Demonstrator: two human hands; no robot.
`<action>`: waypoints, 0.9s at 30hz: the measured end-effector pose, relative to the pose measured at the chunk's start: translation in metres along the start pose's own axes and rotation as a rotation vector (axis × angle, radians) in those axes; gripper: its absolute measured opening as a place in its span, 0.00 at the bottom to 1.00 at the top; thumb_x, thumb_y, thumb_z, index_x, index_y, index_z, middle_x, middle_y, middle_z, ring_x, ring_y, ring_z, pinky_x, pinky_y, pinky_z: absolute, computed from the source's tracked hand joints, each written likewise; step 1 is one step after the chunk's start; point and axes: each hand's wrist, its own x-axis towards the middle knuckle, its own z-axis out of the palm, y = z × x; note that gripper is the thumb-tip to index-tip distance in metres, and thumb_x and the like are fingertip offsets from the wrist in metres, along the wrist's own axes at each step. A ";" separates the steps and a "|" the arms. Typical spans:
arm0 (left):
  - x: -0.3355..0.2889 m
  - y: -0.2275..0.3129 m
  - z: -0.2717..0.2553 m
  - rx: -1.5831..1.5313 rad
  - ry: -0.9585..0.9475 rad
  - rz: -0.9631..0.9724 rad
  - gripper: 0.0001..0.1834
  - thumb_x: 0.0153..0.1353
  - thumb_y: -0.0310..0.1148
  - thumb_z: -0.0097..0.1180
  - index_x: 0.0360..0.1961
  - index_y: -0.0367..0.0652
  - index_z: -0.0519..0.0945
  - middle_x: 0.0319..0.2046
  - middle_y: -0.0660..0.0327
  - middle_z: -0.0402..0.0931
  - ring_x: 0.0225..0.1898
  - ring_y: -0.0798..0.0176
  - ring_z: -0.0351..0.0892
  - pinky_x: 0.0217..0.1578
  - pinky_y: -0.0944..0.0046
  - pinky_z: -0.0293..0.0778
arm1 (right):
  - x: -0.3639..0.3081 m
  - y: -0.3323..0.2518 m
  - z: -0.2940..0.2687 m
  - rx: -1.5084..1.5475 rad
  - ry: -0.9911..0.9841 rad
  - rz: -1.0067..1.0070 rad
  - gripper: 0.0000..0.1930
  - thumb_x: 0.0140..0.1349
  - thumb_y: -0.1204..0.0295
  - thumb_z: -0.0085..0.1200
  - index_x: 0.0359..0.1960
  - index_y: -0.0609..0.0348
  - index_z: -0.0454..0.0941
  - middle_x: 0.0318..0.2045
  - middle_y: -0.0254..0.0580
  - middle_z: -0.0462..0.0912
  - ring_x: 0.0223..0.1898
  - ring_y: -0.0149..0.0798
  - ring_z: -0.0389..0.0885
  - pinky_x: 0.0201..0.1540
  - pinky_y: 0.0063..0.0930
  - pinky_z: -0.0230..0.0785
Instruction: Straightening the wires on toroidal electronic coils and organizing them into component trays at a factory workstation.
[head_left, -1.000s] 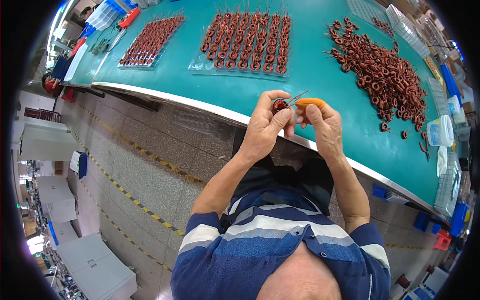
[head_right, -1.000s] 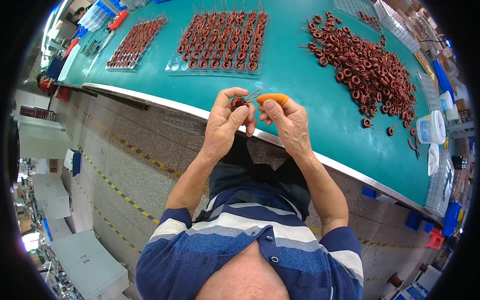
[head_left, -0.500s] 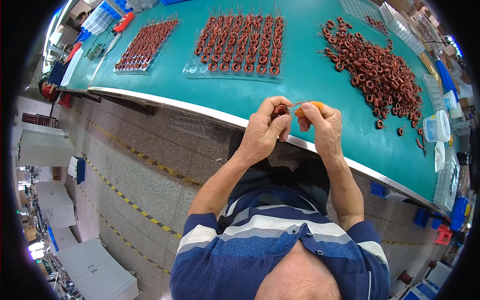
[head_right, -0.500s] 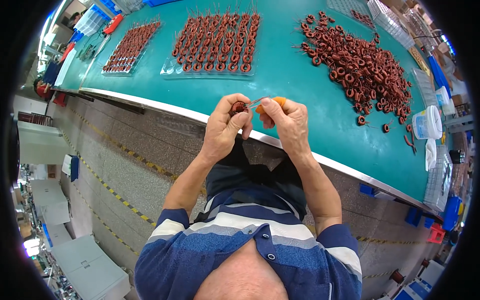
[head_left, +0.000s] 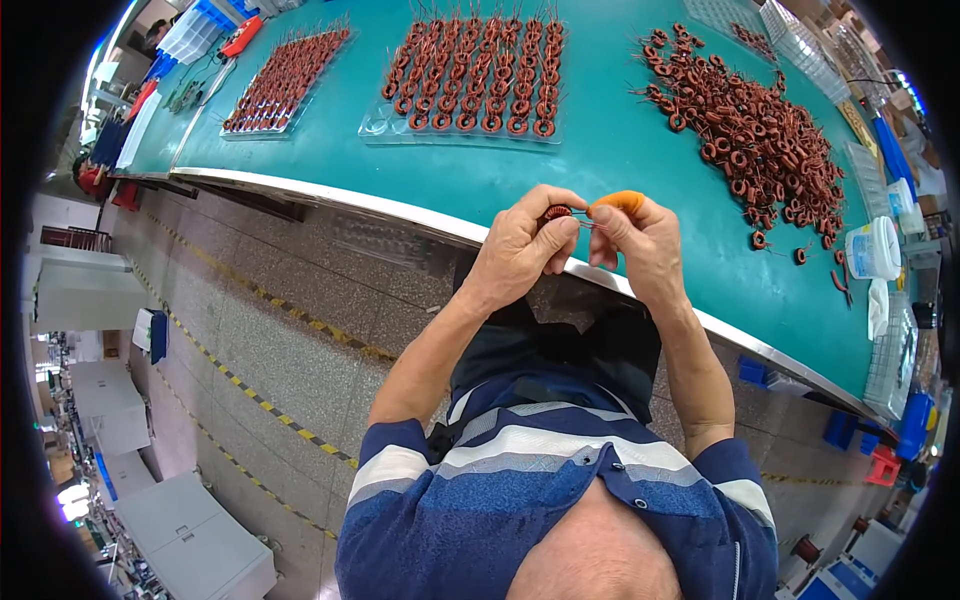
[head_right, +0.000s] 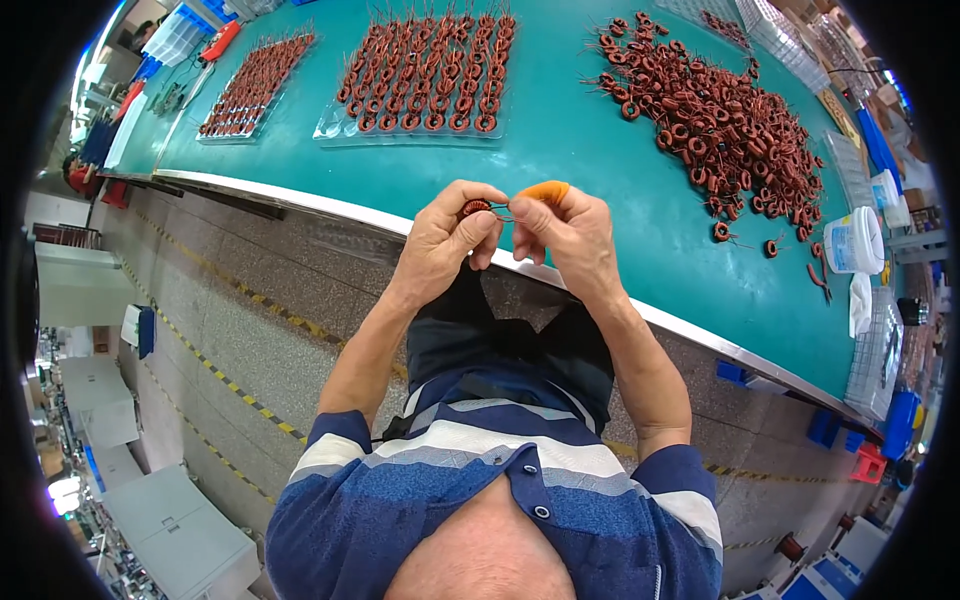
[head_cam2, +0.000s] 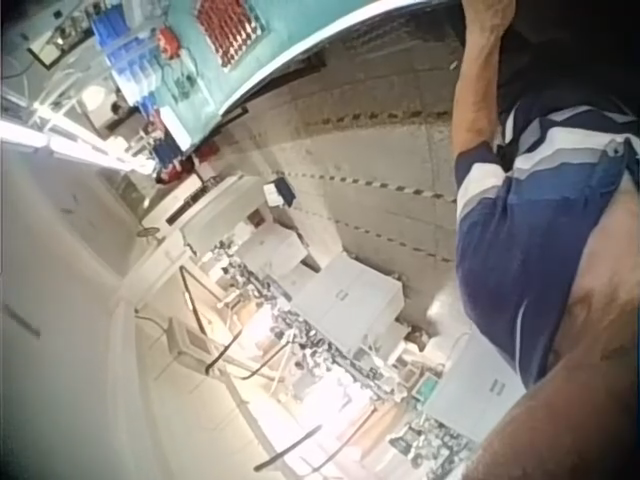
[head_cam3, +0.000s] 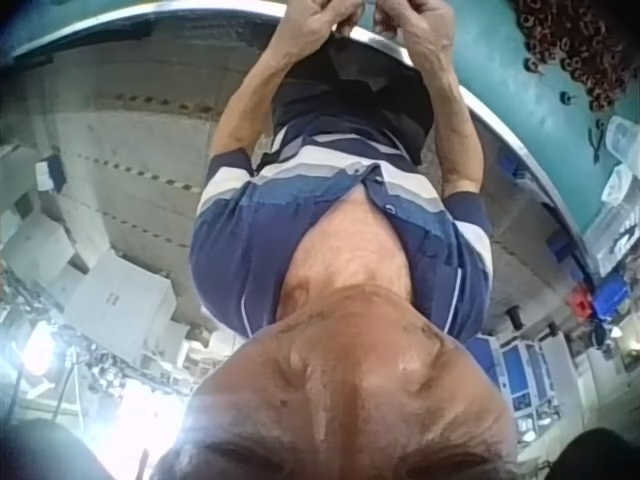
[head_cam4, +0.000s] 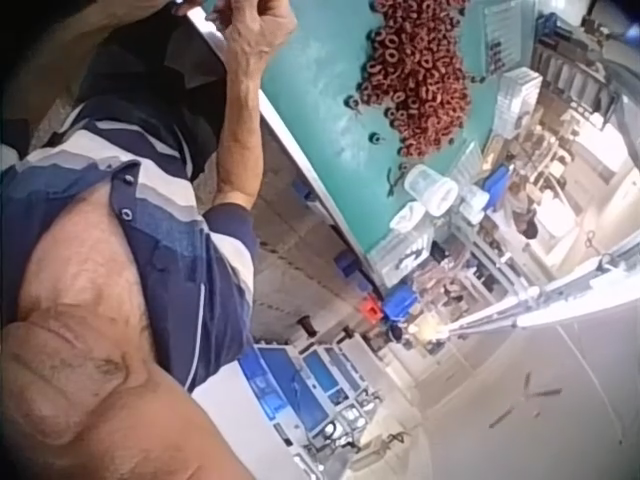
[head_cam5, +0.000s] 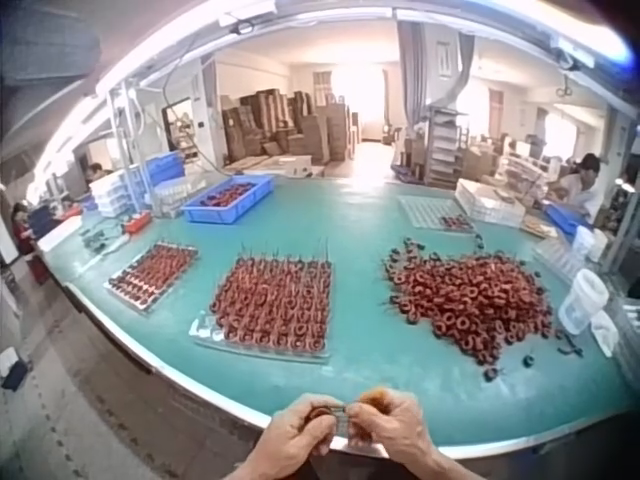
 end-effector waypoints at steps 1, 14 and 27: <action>-0.001 0.001 0.002 0.000 0.001 0.001 0.10 0.68 0.34 0.47 0.42 0.36 0.72 0.17 0.68 0.66 0.17 0.76 0.65 0.17 0.74 0.62 | -0.003 -0.001 0.002 -0.116 0.013 -0.102 0.10 0.62 0.69 0.58 0.33 0.66 0.79 0.19 0.35 0.79 0.19 0.24 0.76 0.19 0.16 0.63; 0.001 -0.007 0.009 -0.052 0.191 0.030 0.08 0.69 0.33 0.47 0.42 0.39 0.70 0.21 0.64 0.68 0.18 0.74 0.67 0.18 0.73 0.63 | -0.017 0.015 -0.004 -0.149 0.174 -0.114 0.14 0.66 0.63 0.51 0.36 0.65 0.78 0.19 0.34 0.78 0.17 0.23 0.74 0.19 0.13 0.62; 0.015 0.047 -0.018 0.782 -0.425 0.255 0.15 0.57 0.28 0.60 0.44 0.38 0.71 0.27 0.58 0.70 0.31 0.62 0.74 0.32 0.63 0.70 | -0.008 -0.004 -0.008 0.168 -0.117 0.223 0.15 0.63 0.62 0.55 0.27 0.62 0.77 0.15 0.32 0.74 0.13 0.25 0.70 0.16 0.16 0.59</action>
